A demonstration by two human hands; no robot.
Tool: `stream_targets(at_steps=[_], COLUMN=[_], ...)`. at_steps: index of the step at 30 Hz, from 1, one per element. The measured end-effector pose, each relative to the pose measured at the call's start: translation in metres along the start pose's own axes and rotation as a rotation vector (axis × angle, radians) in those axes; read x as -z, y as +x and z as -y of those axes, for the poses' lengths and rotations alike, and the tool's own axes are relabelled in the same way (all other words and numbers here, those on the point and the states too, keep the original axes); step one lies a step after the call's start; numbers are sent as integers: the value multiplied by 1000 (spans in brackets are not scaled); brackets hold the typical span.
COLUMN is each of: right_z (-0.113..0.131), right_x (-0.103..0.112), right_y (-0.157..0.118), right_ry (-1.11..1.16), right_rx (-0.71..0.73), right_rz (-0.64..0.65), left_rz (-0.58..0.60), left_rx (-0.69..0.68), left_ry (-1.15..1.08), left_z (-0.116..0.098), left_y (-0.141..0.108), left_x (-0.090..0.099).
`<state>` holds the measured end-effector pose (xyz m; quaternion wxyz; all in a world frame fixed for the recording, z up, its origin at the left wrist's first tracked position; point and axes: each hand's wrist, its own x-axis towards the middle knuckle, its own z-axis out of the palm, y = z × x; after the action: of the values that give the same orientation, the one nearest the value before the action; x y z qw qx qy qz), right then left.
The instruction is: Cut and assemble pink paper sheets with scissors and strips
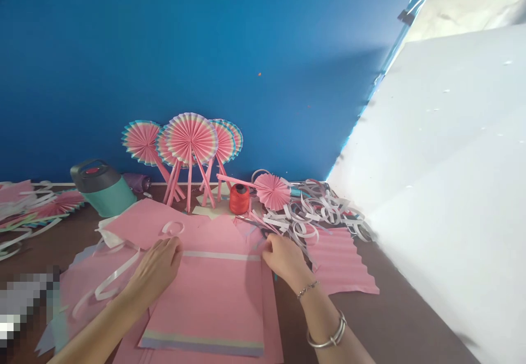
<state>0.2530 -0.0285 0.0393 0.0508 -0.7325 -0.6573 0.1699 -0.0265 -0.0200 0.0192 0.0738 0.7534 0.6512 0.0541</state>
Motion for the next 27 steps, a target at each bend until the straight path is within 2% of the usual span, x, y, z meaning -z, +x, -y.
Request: stream_targets(at_steps=[3, 8, 11, 13, 19, 24, 27], right_z=[2, 7, 5, 4, 15, 34, 43], right_x=[-1, -9, -13, -14, -15, -22, -25], right_y=[1, 1, 2, 3, 3, -5, -7], right_ry=[109, 169, 130, 153, 452, 559, 542], right_rx=[65, 211, 255, 311, 432, 455, 464], right_rz=[-42, 15, 16, -5, -106, 20, 36], left_rz=[-26, -126, -248, -272, -292, -223, -176], left_rx=[-3, -50, -86, -90, -101, -166, -152], left_ry=[-19, -77, -211, -339, -645, -771, -797], left_z=[2, 8, 12, 12, 5, -3, -7], left_y=[-1, 1, 3, 4, 2, -4, -7], left_x=[-1, -12, -16, -15, -6, -4, -4])
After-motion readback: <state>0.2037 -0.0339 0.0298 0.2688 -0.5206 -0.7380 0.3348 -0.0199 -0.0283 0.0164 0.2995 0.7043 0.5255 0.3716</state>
